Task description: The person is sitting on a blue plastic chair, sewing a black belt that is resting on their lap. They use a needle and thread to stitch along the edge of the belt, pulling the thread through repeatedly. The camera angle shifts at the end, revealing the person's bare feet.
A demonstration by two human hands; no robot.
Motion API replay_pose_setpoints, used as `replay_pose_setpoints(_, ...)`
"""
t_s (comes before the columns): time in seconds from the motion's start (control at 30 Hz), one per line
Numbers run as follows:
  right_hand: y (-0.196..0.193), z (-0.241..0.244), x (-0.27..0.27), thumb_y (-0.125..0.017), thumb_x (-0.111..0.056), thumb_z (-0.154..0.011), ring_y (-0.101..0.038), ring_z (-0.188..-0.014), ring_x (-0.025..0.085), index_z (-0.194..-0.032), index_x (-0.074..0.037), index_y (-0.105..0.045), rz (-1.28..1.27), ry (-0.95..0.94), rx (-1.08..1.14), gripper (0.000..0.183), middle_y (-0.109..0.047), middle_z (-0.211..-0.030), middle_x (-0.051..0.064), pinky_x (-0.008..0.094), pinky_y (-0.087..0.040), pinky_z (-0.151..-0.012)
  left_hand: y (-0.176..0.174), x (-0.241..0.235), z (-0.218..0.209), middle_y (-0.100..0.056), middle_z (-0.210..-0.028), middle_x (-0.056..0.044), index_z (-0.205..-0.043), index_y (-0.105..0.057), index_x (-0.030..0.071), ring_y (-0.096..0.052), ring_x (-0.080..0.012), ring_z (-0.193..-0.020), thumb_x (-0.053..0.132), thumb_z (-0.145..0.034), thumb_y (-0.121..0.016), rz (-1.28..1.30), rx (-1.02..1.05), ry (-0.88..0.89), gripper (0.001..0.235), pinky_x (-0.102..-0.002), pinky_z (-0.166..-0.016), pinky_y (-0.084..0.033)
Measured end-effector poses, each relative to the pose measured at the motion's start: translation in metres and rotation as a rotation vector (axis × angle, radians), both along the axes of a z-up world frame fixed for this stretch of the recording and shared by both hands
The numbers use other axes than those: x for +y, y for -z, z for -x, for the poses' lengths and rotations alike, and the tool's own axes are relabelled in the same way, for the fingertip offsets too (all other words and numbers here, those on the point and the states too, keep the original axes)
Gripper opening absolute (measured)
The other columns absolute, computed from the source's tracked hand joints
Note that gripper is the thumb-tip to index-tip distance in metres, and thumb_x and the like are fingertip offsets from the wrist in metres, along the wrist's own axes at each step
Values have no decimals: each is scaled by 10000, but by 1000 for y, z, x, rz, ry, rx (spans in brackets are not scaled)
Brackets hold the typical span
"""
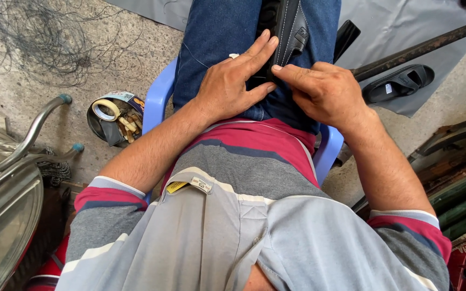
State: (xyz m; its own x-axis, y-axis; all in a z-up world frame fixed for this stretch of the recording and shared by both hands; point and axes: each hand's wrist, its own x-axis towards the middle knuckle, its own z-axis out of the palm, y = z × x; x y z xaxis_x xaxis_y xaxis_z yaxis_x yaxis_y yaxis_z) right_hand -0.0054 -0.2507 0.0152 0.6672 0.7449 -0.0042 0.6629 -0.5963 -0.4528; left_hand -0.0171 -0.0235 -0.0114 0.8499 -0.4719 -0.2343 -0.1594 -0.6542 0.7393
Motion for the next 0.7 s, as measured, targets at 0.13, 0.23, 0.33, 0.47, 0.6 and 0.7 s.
replay_pose_setpoints(0.13,-3,-1,0,-570,-38,-815,-477,-602,229,-1286,-155,-542,8,-14,19,485,-673,-1115,-12,330,-446,-590,0,6,-3,-232,-1491,50,-1424,-208,282,-634,-245,-1074,410,-872,-641,7,6,24,713,-371,-765,-533)
replay_pose_setpoints(0.23,-5,1,2,-593,-34,-826,-506,-619,219,-1248,-174,-578,-3,28,-26,444,-693,-1039,-27,329,-455,-557,3,8,-6,-255,-1486,46,-1422,-212,272,-492,-162,-1287,384,-860,-691,97,26,33,747,-326,-845,-516)
replay_pose_setpoints(0.33,-4,1,7,-582,-36,-860,-514,-600,222,-1220,-149,-592,-66,34,32,377,-693,-1060,4,311,-438,-598,6,9,-4,-283,-1469,69,-1406,-246,300,-535,-134,-1235,460,-824,-724,70,27,0,770,-320,-789,-523)
replay_pose_setpoints(0.47,-6,0,10,-612,-62,-877,-553,-630,222,-1173,-147,-635,-62,99,3,309,-701,-959,7,317,-455,-599,11,4,-4,-307,-1449,96,-1391,-268,333,-581,-107,-1129,488,-779,-760,59,24,-21,800,-278,-791,-514)
replay_pose_setpoints(0.6,-5,-5,12,-606,-1,-867,-646,-793,222,-1127,-83,-642,-185,94,80,275,-686,-959,45,330,-489,-699,17,-1,-4,-293,-1451,119,-1392,-245,363,-591,-240,-1138,572,-769,-717,-24,16,-20,809,-337,-847,-495)
replay_pose_setpoints(0.7,-10,-5,18,-594,38,-858,-647,-824,224,-1091,-56,-638,-219,116,116,255,-676,-951,59,329,-495,-704,12,-6,-4,-277,-1450,136,-1389,-238,364,-598,-266,-1110,593,-764,-707,-77,51,-19,815,-362,-816,-505)
